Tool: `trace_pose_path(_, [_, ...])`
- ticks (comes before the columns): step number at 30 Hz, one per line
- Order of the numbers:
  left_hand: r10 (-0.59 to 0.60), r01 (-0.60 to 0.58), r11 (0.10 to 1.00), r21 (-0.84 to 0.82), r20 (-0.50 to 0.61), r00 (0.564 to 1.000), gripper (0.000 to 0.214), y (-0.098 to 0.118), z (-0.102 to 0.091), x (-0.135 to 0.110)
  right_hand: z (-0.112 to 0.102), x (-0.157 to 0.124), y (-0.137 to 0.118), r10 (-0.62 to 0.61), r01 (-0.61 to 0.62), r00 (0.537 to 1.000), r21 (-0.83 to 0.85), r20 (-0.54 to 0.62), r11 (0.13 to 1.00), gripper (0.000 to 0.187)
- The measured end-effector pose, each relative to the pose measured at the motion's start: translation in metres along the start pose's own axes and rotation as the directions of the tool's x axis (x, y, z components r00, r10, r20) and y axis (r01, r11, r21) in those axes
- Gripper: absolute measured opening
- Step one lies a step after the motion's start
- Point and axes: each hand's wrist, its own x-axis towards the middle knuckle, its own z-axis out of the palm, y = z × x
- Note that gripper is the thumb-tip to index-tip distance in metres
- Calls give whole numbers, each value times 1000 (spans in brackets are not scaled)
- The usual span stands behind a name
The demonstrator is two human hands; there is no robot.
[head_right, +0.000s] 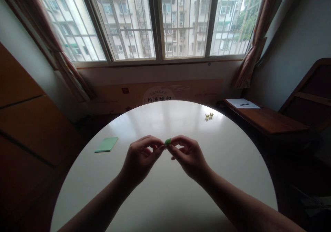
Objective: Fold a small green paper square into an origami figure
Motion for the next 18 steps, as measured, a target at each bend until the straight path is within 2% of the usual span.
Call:
trace_pose_path(10, [-12, 12, 1000, -22, 2, 1000, 6, 4, 1, -1, 3, -3, -3, -11, 11, 1000, -13, 18, 1000, 17])
trace_pose_path(18, [21, -21, 997, -72, 4, 1000, 15, 2, 3, -2, 0, -2, -4, -20, 20, 1000, -52, 6, 998, 16])
